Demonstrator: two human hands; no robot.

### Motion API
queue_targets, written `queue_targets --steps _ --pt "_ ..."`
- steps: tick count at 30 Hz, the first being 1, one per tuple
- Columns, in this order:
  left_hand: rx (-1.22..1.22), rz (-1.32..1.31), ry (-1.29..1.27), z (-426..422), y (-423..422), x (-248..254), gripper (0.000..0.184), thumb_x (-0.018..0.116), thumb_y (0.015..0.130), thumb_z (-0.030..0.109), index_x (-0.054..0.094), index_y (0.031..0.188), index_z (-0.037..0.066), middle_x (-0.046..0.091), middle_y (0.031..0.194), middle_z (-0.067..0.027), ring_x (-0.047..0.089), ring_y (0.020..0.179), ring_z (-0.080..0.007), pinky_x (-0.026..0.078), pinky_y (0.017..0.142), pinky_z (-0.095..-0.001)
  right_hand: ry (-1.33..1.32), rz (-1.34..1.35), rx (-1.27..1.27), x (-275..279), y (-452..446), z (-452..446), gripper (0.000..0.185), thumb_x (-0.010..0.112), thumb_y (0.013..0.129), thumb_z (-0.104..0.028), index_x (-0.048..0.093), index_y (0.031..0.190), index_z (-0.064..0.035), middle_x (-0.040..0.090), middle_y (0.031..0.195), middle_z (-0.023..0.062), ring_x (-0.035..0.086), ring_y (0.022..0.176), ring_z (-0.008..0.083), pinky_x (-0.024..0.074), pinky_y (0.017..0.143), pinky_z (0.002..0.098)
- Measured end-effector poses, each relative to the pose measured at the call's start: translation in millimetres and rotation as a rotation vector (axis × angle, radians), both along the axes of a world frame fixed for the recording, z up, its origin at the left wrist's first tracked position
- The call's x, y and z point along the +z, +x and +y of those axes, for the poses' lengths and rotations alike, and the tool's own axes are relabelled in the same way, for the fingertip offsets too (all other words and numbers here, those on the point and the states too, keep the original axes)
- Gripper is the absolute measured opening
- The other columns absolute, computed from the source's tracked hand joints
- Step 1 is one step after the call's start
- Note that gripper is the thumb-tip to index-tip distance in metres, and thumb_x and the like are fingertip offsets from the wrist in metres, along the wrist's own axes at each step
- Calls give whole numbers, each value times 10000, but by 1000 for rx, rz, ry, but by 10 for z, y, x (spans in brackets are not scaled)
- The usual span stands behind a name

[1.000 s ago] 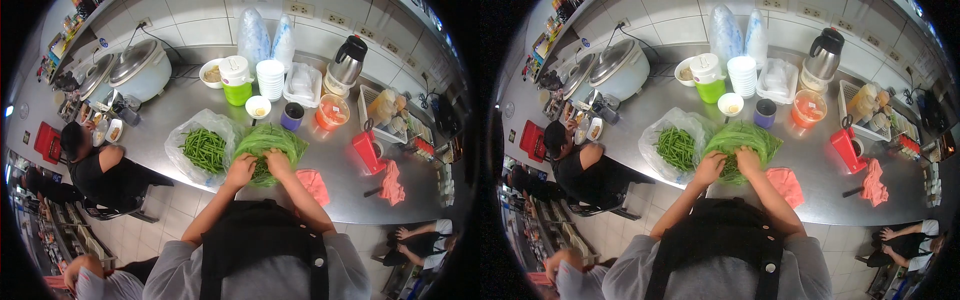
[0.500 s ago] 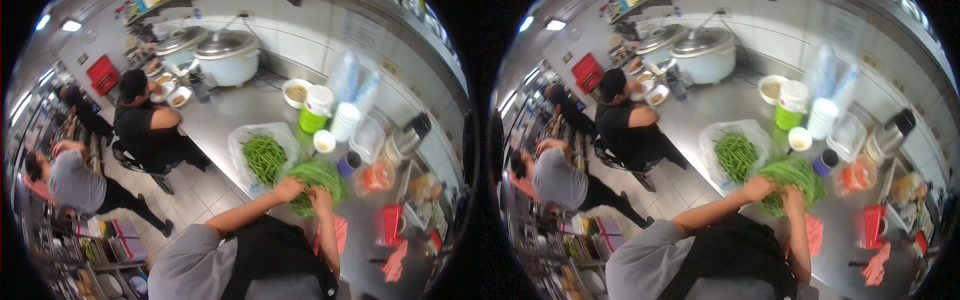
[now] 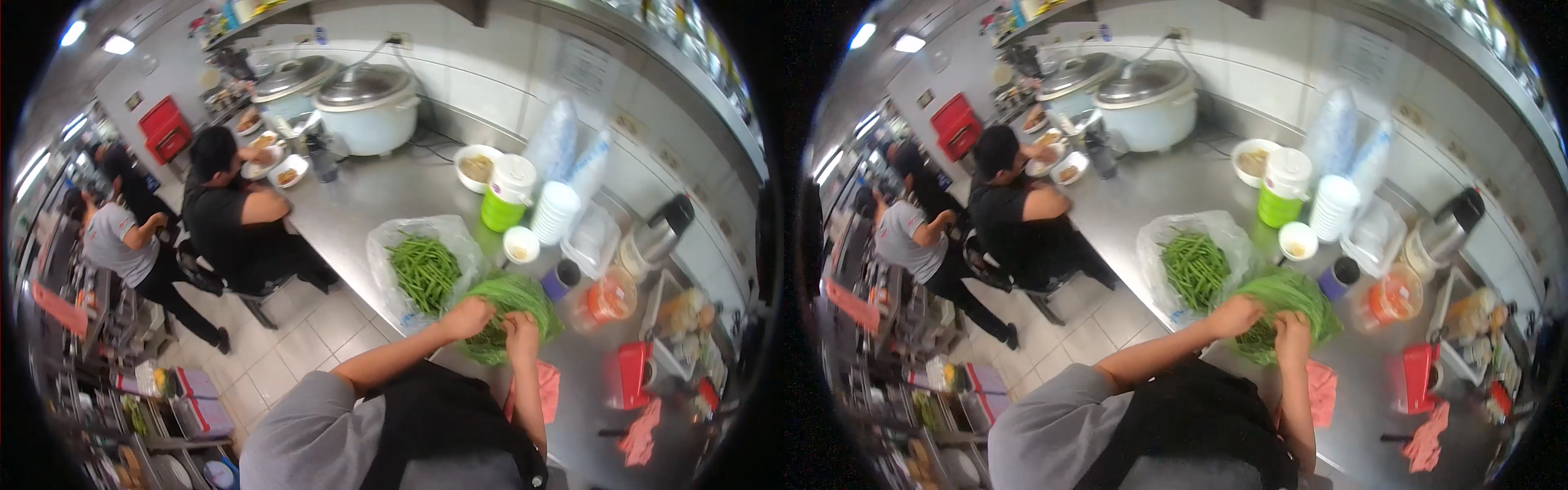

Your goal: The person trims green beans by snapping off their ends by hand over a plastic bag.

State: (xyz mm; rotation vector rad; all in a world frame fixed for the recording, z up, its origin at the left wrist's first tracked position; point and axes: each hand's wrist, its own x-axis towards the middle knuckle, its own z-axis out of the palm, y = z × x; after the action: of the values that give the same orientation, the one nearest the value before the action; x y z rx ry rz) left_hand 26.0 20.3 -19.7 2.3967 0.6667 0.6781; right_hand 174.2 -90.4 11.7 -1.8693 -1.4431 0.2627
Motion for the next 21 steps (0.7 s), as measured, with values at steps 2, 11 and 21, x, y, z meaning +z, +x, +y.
queue_targets --steps 2,11,21 --pt "-29 -54 -22 -21 -9 159 118 595 802 92 649 864 7 631 784 -220 616 820 -426 501 728 -484 57 57 -3 9 17 10 123 671 782 -10 687 903 -31 636 881 159 606 861 362 485 769 424" --pt "8 -548 -1306 1 -113 360 186 619 903 106 681 1007 -35 686 904 -82 626 812 -131 497 799 -275 1 836 52 0 68 34 166 710 879 -101 697 992 20 697 869 46 637 761 123 502 718 268" --pt "-210 -152 -962 -95 -126 387 331 477 1022 226 633 1175 -23 682 1055 -77 619 970 -139 475 882 -290 271 1028 -67 282 74 56 155 572 990 -124 573 1087 -3 671 946 55 600 753 95 521 721 243"
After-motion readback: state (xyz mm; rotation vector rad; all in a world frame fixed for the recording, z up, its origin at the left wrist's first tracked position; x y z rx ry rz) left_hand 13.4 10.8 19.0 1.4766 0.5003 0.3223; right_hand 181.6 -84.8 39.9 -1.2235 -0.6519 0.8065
